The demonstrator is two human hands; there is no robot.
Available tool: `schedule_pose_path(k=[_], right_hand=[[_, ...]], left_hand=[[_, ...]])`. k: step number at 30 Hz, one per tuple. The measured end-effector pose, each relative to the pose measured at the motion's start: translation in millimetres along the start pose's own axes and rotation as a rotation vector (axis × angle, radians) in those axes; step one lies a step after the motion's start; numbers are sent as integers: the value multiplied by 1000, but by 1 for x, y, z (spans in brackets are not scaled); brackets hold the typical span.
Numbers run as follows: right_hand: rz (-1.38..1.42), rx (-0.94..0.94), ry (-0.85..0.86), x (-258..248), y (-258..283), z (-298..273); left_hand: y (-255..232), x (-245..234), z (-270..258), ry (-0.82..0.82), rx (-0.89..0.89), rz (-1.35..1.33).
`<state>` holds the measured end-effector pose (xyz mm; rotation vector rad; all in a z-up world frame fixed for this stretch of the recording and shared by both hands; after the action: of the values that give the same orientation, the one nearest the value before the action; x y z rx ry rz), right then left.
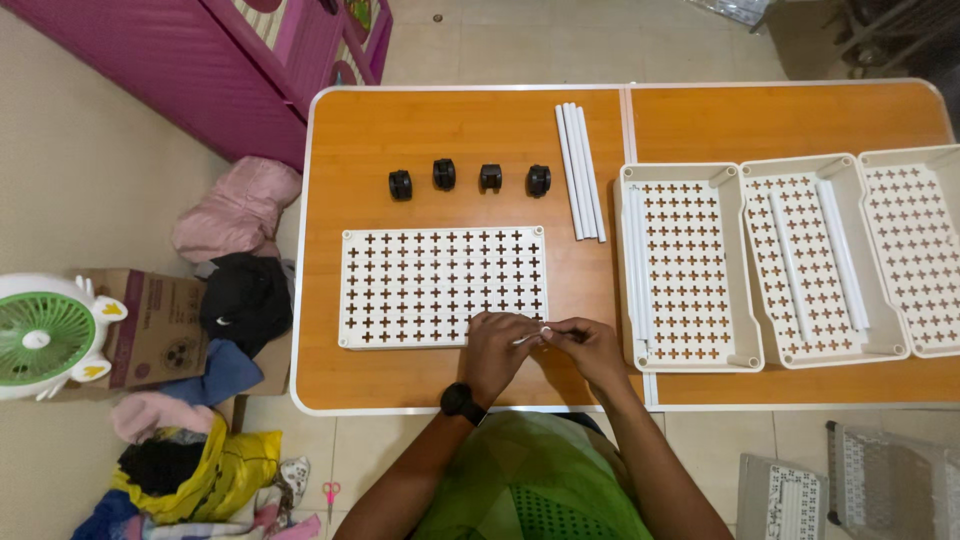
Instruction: The person removes black caster wheels and white plastic rods from a perforated tray, then attaches the wheels to the corners of the tray. The person handles the components one at a time and secures each wheel to the tray's corners.
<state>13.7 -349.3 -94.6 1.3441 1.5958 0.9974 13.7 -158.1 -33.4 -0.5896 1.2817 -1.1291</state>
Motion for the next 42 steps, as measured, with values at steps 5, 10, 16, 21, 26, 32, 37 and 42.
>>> schedule_pose_path(k=[5, 10, 16, 21, 26, 32, 37, 42], right_hand=[[-55, 60, -45, -14, -18, 11], [-150, 100, -87, -26, -25, 11], [-132, 80, 15, -18, -29, 16], [-175, -17, 58, -9, -32, 17], [-263, 2, 14, -6, -28, 12], [-353, -19, -22, -6, -24, 12], [-339, -44, -29, -4, -34, 18], [-338, -79, -48, -5, -39, 20]], left_hand=[[3, 16, -6, -4, -28, 60], [13, 34, -13, -52, -96, 101], [19, 40, -17, -86, -66, 136], [22, 40, -19, -94, -55, 125], [20, 38, -21, -135, -41, 109], [17, 37, -18, -129, -49, 115], [17, 35, -16, -123, -41, 115], [15, 33, -15, -130, -1, 96]])
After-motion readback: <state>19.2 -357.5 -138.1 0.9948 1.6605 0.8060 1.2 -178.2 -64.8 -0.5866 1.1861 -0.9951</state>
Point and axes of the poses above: each hand's wrist, its own z-axis towards the middle knuckle, its own x-axis out of the palm, y = z × x, the point moved 3 cm from there along z, towards the middle knuckle, and after that the axes turned 11 degrees about -z, right-handed, at the moved point
